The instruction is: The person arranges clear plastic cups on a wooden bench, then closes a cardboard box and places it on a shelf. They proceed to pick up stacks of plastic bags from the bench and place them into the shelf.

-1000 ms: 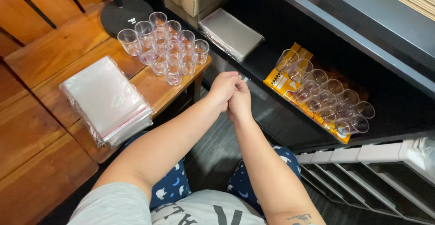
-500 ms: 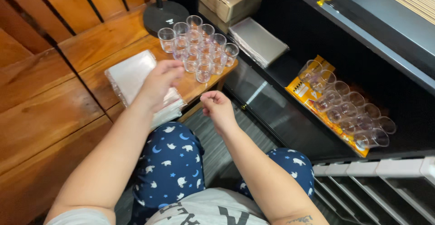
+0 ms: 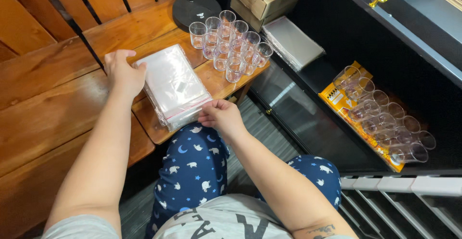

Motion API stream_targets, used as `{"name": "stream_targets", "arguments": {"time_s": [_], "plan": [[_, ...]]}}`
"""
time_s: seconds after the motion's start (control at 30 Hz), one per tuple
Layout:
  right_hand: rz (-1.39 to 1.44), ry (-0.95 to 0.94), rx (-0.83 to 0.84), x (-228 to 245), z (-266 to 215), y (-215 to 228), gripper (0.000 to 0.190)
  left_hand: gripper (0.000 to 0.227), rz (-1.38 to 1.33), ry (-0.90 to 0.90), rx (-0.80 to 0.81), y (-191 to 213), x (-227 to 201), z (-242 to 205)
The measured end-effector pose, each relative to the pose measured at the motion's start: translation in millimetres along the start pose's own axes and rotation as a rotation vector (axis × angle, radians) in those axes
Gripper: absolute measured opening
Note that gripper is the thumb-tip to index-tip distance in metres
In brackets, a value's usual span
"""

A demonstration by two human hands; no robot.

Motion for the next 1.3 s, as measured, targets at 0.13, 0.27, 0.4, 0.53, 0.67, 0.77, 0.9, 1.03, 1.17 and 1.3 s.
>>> {"name": "stream_targets", "arguments": {"time_s": [0.13, 0.27, 0.4, 0.53, 0.67, 0.77, 0.9, 1.03, 1.17, 1.3], "plan": [[0.021, -0.023, -0.002, -6, 3, -1, 0.013, 0.055, 0.034, 0.023, 0.079, -5, 6, 6], [0.044, -0.024, -0.004, -7, 4, 0, 0.015, 0.053, 0.083, -0.020, 0.096, -12, 14, 12], [0.091, -0.046, 0.006, -4, 4, 0, 0.014, 0.051, -0.010, 0.066, 0.105, -18, 18, 12], [0.105, -0.045, 0.010, -7, 8, 3, 0.015, 0.043, -0.049, 0.046, 0.087, -8, 8, -2], [0.119, -0.043, 0.002, -5, 3, 5, 0.024, 0.039, -0.091, -0.028, 0.054, 4, -5, -23], [0.134, -0.026, -0.003, -4, 6, 9, 0.034, 0.044, -0.138, -0.043, 0.019, 10, -5, -36], [0.158, 0.004, -0.021, -12, 14, 18, 0.046, 0.046, -0.168, -0.011, -0.004, 2, 14, -37], [0.189, 0.010, -0.037, -16, 18, 25, 0.048, 0.043, -0.264, -0.049, -0.027, 7, 14, -59], [0.194, 0.011, -0.043, -12, 15, 27, 0.051, 0.046, -0.641, -0.070, 0.053, 2, 8, -72], [0.150, 0.000, -0.017, -7, 5, 17, 0.058, 0.050, -0.828, -0.032, 0.101, -11, 20, -70]]}}
Point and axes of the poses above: each hand's wrist, its own z-axis towards the middle knuckle, its own y-axis out of the back of the hand, x = y × z, the point moved 3 cm from there along z, towards the middle knuckle, and after that the axes turned 9 degrees about x, right-handed, at the moved point
